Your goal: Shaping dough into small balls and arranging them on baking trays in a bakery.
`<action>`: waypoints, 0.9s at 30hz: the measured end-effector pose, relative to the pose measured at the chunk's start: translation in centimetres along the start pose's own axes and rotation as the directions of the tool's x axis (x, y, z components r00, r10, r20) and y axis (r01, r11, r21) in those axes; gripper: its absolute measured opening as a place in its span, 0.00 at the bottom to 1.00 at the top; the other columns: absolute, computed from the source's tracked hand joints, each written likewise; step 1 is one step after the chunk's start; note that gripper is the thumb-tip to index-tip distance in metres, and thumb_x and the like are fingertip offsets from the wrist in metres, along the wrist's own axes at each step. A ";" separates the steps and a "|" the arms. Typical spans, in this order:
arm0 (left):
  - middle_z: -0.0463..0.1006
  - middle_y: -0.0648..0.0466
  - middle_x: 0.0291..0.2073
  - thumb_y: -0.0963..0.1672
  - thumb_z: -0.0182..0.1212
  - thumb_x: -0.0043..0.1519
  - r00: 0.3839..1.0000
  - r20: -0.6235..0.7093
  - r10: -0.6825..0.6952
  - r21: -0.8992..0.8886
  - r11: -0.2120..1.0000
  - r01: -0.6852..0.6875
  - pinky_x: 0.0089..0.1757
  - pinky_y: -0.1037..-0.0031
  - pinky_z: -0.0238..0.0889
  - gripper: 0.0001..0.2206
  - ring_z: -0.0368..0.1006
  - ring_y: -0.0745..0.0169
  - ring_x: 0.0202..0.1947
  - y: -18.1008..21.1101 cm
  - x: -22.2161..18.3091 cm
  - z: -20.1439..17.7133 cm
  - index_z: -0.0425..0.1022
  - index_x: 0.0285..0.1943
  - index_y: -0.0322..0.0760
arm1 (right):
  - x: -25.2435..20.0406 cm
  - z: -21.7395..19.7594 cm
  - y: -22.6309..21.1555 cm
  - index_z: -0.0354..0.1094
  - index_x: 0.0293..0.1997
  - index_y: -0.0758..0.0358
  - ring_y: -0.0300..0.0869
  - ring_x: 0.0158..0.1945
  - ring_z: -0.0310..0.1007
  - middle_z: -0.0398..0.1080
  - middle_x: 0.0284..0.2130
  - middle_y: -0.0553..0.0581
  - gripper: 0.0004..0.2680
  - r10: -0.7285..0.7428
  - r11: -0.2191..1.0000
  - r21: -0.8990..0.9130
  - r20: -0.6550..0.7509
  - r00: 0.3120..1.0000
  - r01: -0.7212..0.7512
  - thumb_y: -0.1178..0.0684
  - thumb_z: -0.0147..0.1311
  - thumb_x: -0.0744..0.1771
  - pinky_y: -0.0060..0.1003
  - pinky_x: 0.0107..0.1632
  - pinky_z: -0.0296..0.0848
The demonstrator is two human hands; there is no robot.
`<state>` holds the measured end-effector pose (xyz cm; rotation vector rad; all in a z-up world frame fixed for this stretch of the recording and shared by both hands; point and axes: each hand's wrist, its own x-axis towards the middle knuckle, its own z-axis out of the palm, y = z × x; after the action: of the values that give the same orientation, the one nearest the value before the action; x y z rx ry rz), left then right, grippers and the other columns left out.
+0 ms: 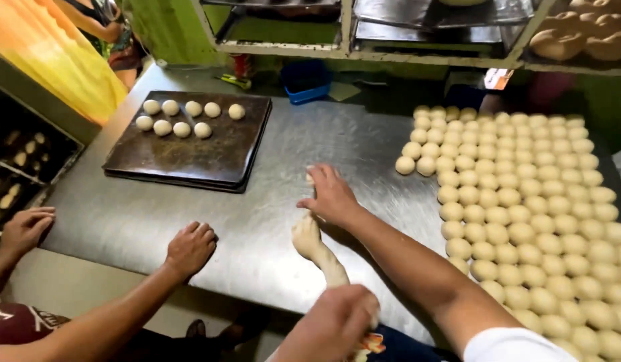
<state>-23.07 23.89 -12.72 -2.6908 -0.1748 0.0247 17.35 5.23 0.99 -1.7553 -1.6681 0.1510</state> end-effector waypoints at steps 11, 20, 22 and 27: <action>0.77 0.49 0.30 0.47 0.51 0.64 0.827 -0.170 -0.536 -0.859 0.492 0.142 0.43 0.59 0.65 0.13 0.72 0.51 0.35 10.4 9.5 -13.9 0.77 0.32 0.37 | -0.6 -0.5 -5.2 0.63 0.25 0.55 0.50 0.23 0.66 0.63 0.18 0.55 0.13 0.112 0.872 0.485 -0.327 0.938 0.065 0.45 0.66 0.64 0.42 0.32 0.65; 0.84 0.45 0.45 0.41 0.48 0.68 0.649 0.255 -0.717 -0.862 -0.473 -0.183 0.52 0.65 0.70 0.15 0.78 0.59 0.45 16.1 19.9 -22.0 0.78 0.58 0.27 | -2.2 -0.1 -3.0 0.74 0.28 0.50 0.49 0.23 0.71 0.67 0.18 0.51 0.09 -0.393 0.898 0.035 -0.385 0.835 0.439 0.43 0.60 0.67 0.40 0.34 0.71; 0.81 0.44 0.41 0.39 0.51 0.67 0.785 -0.033 -0.619 -0.998 0.060 0.005 0.49 0.62 0.68 0.13 0.77 0.53 0.42 21.3 19.5 -18.2 0.78 0.55 0.28 | -1.2 -0.4 -1.6 0.72 0.31 0.52 0.51 0.24 0.72 0.68 0.20 0.53 0.10 -0.355 0.934 -0.089 -0.317 0.880 0.345 0.40 0.61 0.66 0.43 0.34 0.72; 0.82 0.52 0.38 0.51 0.54 0.71 0.922 0.151 -0.356 -0.983 -0.150 0.103 0.56 0.61 0.69 0.11 0.80 0.47 0.49 23.1 22.8 -23.4 0.78 0.49 0.47 | 2.9 1.2 3.2 0.66 0.54 0.66 0.69 0.47 0.73 0.68 0.44 0.70 0.26 -0.228 0.969 -0.127 -0.132 0.965 0.211 0.46 0.73 0.56 0.60 0.51 0.73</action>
<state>3.34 -3.86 -1.32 -4.1279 -1.0638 -0.8631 19.88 8.55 -0.59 -1.6042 -1.7771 -0.1716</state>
